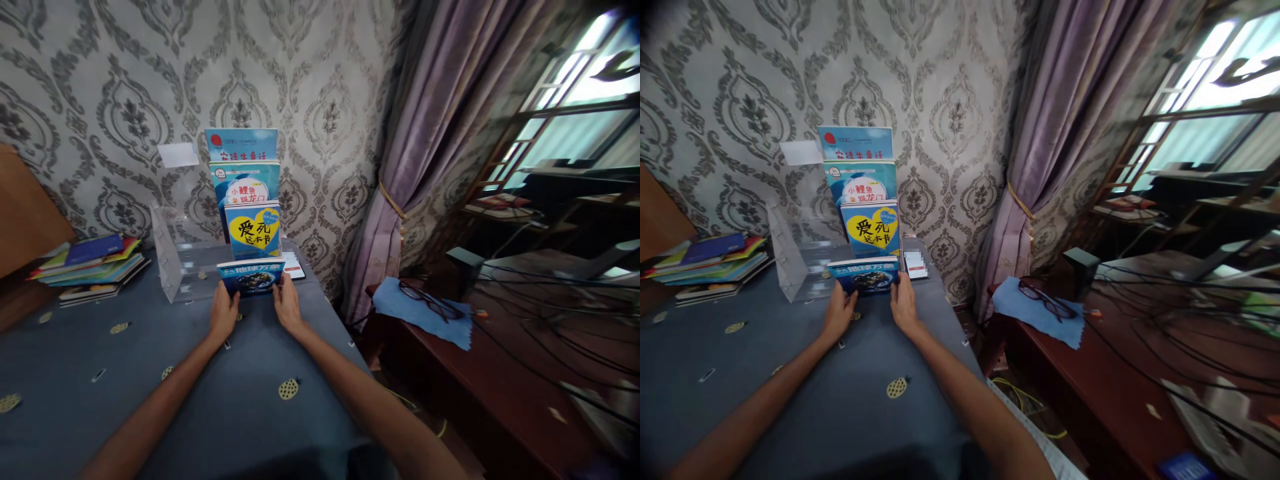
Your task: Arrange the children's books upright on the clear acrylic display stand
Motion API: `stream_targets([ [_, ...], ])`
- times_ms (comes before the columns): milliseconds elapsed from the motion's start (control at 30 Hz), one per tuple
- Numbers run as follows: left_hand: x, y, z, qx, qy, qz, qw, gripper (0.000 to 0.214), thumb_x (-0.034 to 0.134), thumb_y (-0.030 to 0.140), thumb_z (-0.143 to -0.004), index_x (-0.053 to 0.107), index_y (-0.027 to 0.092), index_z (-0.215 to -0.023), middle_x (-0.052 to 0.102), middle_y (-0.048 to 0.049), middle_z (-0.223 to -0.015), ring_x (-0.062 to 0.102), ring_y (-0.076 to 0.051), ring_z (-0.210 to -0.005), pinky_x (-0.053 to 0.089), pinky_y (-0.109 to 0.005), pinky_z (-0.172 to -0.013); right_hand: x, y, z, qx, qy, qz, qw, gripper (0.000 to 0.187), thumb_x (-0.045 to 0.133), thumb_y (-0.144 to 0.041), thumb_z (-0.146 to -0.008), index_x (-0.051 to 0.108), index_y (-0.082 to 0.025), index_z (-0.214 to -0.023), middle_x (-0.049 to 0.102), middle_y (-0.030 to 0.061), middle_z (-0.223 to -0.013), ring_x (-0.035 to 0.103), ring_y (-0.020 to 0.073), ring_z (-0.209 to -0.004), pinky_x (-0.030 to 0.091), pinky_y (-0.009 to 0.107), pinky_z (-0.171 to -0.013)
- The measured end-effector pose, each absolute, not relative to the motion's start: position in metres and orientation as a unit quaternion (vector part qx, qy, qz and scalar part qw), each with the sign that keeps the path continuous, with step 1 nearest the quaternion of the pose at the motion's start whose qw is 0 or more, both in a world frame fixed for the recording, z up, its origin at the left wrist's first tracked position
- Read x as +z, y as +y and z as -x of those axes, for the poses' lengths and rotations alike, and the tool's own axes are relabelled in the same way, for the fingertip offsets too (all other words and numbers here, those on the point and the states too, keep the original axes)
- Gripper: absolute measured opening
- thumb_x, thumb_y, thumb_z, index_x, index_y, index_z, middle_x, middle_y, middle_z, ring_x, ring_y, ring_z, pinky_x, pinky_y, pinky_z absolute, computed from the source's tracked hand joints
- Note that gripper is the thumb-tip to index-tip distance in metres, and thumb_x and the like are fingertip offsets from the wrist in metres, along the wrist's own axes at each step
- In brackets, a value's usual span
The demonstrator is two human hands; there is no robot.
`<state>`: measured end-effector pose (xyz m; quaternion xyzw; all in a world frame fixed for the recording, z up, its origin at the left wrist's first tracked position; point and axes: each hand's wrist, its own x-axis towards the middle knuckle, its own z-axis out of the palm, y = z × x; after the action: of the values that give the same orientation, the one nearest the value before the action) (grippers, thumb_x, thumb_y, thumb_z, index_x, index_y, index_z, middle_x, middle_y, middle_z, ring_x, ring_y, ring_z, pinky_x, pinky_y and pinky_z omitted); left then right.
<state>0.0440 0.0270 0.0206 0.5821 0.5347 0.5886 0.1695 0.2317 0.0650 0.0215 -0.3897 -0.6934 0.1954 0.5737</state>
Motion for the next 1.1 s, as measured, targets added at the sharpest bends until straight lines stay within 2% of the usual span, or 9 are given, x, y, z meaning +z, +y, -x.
stream_targets([
  [100,0.022,0.039,-0.049,0.581,0.567,-0.575,0.099,0.025,0.059,0.033,-0.084,0.06,0.022,-0.106,0.057,-0.0047,-0.091,0.056,-0.026,-0.096,0.046,-0.044,-0.094,0.02,0.076,-0.234,0.179,-0.691,0.39,0.582,0.021,0.04,-0.025,-0.095,0.052,-0.019,-0.111,0.061,0.0098,-0.101,0.059,0.0216,-0.094,0.051,0.036,-0.085],
  [200,0.022,0.049,-0.054,0.579,0.572,-0.574,0.091,0.022,0.059,0.031,-0.084,0.06,0.021,-0.103,0.055,-0.0034,-0.086,0.057,-0.026,-0.092,0.047,-0.044,-0.092,0.019,0.085,-0.236,0.16,-0.684,0.399,0.589,0.02,0.04,-0.025,-0.095,0.053,-0.019,-0.11,0.061,0.0093,-0.101,0.058,0.0217,-0.095,0.05,0.036,-0.086],
  [333,0.024,0.056,-0.061,0.58,0.575,-0.571,0.085,0.024,0.057,0.03,-0.086,0.058,0.02,-0.108,0.057,-0.0043,-0.088,0.057,-0.027,-0.094,0.045,-0.043,-0.093,0.023,0.093,-0.239,0.151,-0.678,0.407,0.593,0.021,0.04,-0.026,-0.095,0.054,-0.019,-0.11,0.061,0.01,-0.103,0.059,0.0217,-0.095,0.049,0.036,-0.087],
  [633,0.045,0.057,-0.064,0.565,0.578,-0.586,0.056,0.018,0.053,0.029,-0.088,0.055,0.019,-0.103,0.058,-0.0074,-0.094,0.057,-0.028,-0.098,0.045,-0.044,-0.093,0.041,0.104,-0.235,0.144,-0.659,0.391,0.627,0.021,0.042,-0.028,-0.094,0.055,-0.019,-0.108,0.062,0.0097,-0.101,0.059,0.0225,-0.094,0.05,0.037,-0.085],
  [767,0.059,0.061,-0.065,0.565,0.58,-0.584,0.053,0.012,0.055,0.027,-0.087,0.055,0.021,-0.097,0.059,-0.007,-0.091,0.059,-0.029,-0.097,0.045,-0.041,-0.091,0.05,0.107,-0.236,0.144,-0.653,0.398,0.628,0.023,0.043,-0.027,-0.094,0.055,-0.017,-0.111,0.062,0.0111,-0.104,0.059,0.0231,-0.095,0.05,0.037,-0.085],
  [1100,0.075,0.065,-0.068,0.518,0.604,-0.605,-0.041,0.011,0.052,0.024,-0.091,0.051,0.019,-0.101,0.065,-0.0079,-0.095,0.064,-0.025,-0.093,0.049,-0.036,-0.082,0.061,0.116,-0.237,0.129,-0.635,0.381,0.659,0.024,0.047,-0.03,-0.094,0.056,-0.019,-0.114,0.064,0.0093,-0.104,0.061,0.022,-0.091,0.051,0.035,-0.079],
])
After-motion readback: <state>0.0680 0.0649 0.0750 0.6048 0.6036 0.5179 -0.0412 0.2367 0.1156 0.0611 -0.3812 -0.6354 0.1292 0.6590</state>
